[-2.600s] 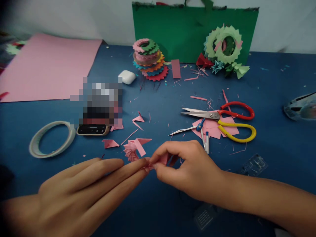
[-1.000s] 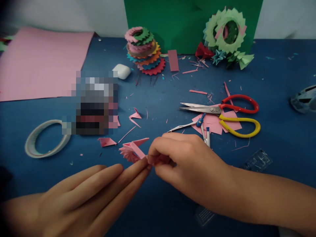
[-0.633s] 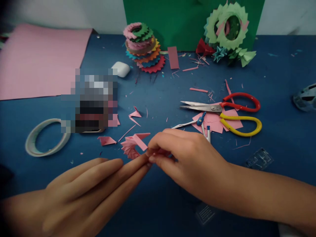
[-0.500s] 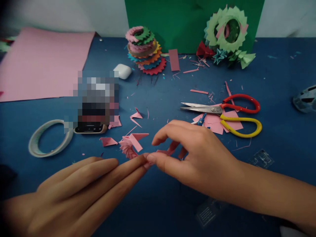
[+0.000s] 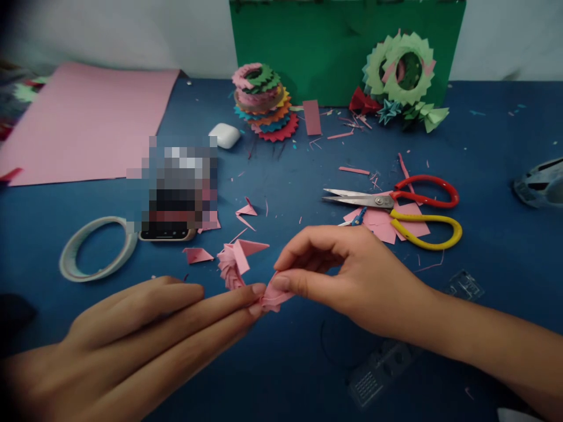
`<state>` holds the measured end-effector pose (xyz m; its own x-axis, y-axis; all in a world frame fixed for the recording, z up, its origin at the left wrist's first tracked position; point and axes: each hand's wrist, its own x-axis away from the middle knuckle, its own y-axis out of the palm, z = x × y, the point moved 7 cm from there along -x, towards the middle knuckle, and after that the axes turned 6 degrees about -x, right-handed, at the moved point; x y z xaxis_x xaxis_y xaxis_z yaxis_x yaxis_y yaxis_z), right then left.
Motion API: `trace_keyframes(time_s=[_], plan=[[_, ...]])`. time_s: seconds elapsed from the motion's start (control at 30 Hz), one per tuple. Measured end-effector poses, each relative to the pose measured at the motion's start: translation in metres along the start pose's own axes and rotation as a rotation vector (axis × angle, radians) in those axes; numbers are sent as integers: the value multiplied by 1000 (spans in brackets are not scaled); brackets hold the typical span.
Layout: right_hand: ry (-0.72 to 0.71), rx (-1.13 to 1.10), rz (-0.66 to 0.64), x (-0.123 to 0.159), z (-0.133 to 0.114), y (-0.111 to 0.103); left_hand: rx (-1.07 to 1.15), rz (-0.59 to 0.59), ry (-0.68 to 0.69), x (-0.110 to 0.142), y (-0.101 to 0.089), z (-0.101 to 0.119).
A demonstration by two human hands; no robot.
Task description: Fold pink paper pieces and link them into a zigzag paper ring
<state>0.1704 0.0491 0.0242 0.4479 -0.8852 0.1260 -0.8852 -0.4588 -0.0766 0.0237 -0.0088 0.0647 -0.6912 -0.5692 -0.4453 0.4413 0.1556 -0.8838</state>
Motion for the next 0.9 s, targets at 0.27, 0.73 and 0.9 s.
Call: trace_keyframes(time_s=[0.27,0.73,0.9], plan=[[-383,368,-168,7,-27,1,66,-46,126,-24,-5,-14],[-254,162,-396,-1,-4,11,475,19,-179,-31,13,-31],[-143,200,-215,-1,6,12,527,25,-245,-31,19,-36]])
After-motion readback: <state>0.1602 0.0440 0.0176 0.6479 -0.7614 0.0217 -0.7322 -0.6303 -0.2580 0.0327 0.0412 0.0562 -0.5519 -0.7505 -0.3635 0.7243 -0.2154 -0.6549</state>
